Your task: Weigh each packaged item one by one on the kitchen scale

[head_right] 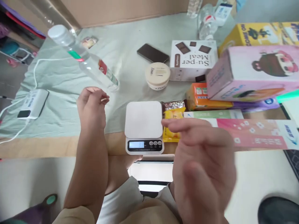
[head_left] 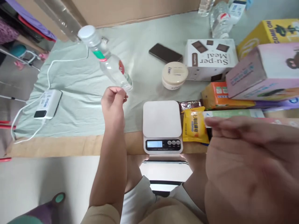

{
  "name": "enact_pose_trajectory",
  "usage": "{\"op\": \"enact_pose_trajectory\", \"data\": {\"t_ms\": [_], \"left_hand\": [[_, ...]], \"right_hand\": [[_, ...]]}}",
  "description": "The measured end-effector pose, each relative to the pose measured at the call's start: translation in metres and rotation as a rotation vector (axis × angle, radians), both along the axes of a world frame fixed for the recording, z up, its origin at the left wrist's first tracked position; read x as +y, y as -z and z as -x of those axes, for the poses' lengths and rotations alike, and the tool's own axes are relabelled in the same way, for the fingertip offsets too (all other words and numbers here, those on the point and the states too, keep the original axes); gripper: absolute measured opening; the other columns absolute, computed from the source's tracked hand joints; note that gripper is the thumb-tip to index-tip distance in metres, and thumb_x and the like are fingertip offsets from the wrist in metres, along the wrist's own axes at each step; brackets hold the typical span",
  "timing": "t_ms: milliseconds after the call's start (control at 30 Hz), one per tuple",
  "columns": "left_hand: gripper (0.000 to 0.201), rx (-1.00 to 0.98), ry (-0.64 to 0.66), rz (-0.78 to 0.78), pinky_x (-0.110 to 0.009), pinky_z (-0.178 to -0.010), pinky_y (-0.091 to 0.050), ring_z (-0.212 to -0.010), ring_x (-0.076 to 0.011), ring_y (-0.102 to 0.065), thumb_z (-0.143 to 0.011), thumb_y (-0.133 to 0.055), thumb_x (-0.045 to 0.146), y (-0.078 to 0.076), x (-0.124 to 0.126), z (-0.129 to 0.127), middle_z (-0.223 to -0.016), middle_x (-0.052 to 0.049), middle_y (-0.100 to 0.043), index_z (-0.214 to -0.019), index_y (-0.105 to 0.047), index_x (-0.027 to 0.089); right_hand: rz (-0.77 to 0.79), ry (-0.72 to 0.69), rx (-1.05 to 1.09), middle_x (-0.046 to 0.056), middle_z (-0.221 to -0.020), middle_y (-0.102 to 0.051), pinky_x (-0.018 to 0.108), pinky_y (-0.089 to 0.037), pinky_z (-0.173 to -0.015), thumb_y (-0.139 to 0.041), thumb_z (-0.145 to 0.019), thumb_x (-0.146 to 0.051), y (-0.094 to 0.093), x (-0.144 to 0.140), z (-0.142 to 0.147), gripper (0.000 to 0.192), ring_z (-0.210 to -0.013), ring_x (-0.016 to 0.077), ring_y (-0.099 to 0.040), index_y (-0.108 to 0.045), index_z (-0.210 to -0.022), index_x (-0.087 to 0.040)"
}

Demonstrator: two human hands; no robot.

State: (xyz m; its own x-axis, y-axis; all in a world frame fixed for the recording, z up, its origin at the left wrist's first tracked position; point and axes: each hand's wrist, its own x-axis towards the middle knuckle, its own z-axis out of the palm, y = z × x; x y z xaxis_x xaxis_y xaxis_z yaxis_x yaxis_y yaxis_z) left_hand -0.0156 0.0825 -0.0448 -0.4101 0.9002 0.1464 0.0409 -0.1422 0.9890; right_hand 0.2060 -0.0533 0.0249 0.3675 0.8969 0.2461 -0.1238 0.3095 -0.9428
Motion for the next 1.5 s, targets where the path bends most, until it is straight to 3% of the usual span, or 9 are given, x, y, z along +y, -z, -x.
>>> {"op": "enact_pose_trajectory", "data": {"t_ms": [133,300,500,700,833,967,1133,1300,1500], "left_hand": [[0.045,0.065,-0.081,-0.004,-0.044,-0.115,-0.040,-0.121,-0.0246,-0.054,-0.067,-0.089,0.027,0.014,0.033,0.038,-0.116,-0.002,-0.060,-0.099,-0.058,0.028],[0.080,0.078,0.073,0.009,-0.051,-0.131,-0.027,-0.159,-0.0332,-0.030,-0.064,-0.094,0.035,0.031,0.051,0.062,-0.155,-0.008,-0.047,-0.128,-0.047,0.033],[0.075,0.045,0.076,0.040,-0.050,-0.127,-0.035,-0.154,-0.0356,-0.034,-0.063,-0.095,0.026,0.025,0.045,0.051,-0.131,-0.010,-0.053,-0.126,-0.053,0.029],[0.053,0.037,0.130,-0.049,-0.045,-0.125,-0.036,-0.133,-0.0259,-0.047,-0.075,-0.086,0.024,0.019,0.045,0.043,-0.125,-0.005,-0.053,-0.104,-0.042,0.031],[0.062,-0.008,0.116,-0.025,-0.050,-0.122,-0.040,-0.125,-0.0313,-0.050,-0.067,-0.092,0.028,0.024,0.042,0.042,-0.117,-0.005,-0.058,-0.109,-0.048,0.035],[0.044,0.054,0.130,-0.044,-0.050,-0.120,-0.041,-0.128,-0.0324,-0.051,-0.072,-0.086,0.030,0.026,0.038,0.038,-0.121,-0.004,-0.062,-0.103,-0.055,0.036],[0.068,0.146,0.129,-0.031,-0.045,-0.115,-0.045,-0.122,-0.0285,-0.058,-0.068,-0.090,0.032,0.028,0.039,0.030,-0.129,-0.004,-0.062,-0.120,-0.046,0.033],[0.062,0.295,0.081,-0.014,-0.038,-0.095,-0.058,-0.109,-0.0226,-0.068,-0.070,-0.086,0.024,0.035,0.039,0.027,-0.121,-0.001,-0.067,-0.116,-0.045,0.031],[0.065,0.158,0.044,-0.143,-0.033,-0.089,-0.064,-0.120,-0.0228,-0.070,-0.071,-0.085,0.030,0.029,0.028,0.020,-0.122,-0.002,-0.066,-0.120,-0.042,0.031]], "right_hand": [[0.011,-0.156,0.010,0.003,-0.108,-0.072,0.047,-0.056,-0.106,-0.068,-0.091,-0.030,0.012,0.018,0.047,0.012,-0.110,0.0221,-0.068,-0.070,-0.102,-0.027],[0.089,-0.226,-0.045,0.003,-0.105,-0.071,0.044,-0.056,-0.103,-0.068,-0.091,-0.030,0.029,0.039,0.081,0.011,-0.110,0.0217,-0.068,-0.068,-0.101,-0.025],[0.165,-0.210,-0.048,0.002,-0.103,-0.071,0.038,-0.056,-0.098,-0.072,-0.087,-0.031,0.042,0.048,0.093,0.013,-0.107,0.0202,-0.071,-0.070,-0.098,-0.024],[0.175,-0.210,-0.056,0.001,-0.105,-0.072,0.032,-0.057,-0.094,-0.073,-0.085,-0.027,0.052,0.046,0.082,0.015,-0.106,0.0180,-0.074,-0.073,-0.100,-0.025],[0.176,-0.155,-0.048,0.001,-0.102,-0.071,0.032,-0.058,-0.092,-0.074,-0.081,-0.028,0.053,0.045,0.075,0.015,-0.103,0.0182,-0.075,-0.073,-0.096,-0.024],[0.149,-0.107,-0.057,0.000,-0.098,-0.069,0.034,-0.058,-0.092,-0.072,-0.082,-0.026,0.054,0.043,0.072,0.012,-0.100,0.0180,-0.074,-0.072,-0.094,-0.024],[0.159,-0.139,-0.078,0.000,-0.102,-0.069,0.033,-0.058,-0.092,-0.071,-0.085,-0.029,0.052,0.039,0.070,0.011,-0.103,0.0181,-0.075,-0.071,-0.096,-0.025],[0.103,-0.140,-0.069,0.000,-0.102,-0.069,0.033,-0.059,-0.092,-0.071,-0.086,-0.026,0.050,0.038,0.067,0.011,-0.102,0.0176,-0.075,-0.071,-0.097,-0.024],[0.077,-0.113,-0.037,-0.001,-0.101,-0.069,0.032,-0.059,-0.091,-0.071,-0.083,-0.022,0.049,0.037,0.062,0.011,-0.100,0.0173,-0.075,-0.070,-0.094,-0.023]]}}
